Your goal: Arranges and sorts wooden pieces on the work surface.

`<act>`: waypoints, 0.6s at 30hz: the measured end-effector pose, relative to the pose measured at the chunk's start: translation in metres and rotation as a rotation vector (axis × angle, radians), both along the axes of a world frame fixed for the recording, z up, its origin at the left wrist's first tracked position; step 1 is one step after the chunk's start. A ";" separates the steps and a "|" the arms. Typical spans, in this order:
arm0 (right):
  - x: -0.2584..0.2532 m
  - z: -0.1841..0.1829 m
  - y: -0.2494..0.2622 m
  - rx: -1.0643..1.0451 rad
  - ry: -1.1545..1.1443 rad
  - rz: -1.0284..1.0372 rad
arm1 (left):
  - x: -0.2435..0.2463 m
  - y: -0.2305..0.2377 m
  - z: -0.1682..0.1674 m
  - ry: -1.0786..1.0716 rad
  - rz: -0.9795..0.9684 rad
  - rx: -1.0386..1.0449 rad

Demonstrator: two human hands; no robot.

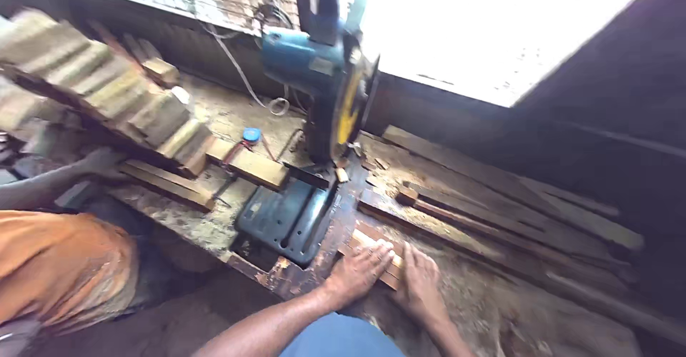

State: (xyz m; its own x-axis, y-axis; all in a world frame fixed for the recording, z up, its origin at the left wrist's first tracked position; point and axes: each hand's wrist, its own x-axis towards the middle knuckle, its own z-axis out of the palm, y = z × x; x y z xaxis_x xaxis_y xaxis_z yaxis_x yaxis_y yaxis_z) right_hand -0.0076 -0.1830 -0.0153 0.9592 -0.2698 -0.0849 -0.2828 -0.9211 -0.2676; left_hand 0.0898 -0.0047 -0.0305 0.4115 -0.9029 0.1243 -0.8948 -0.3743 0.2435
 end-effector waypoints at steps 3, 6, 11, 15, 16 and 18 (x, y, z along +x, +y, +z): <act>0.001 -0.012 -0.006 -0.030 -0.067 0.025 | 0.004 0.002 -0.003 0.008 -0.021 -0.017; -0.001 -0.012 -0.007 -0.035 -0.055 0.036 | 0.005 0.004 0.004 0.044 -0.047 -0.060; 0.039 0.000 -0.015 0.006 -0.003 0.084 | 0.057 0.043 0.117 -0.060 0.089 -0.373; 0.095 0.003 -0.008 -0.019 0.060 0.106 | 0.155 0.082 0.266 -0.264 0.393 -0.630; 0.106 0.000 -0.007 -0.026 0.040 0.112 | 0.178 0.085 0.301 -0.288 0.457 -0.651; 0.121 -0.004 -0.004 -0.044 0.019 0.112 | 0.215 0.082 0.359 -0.268 0.524 -0.665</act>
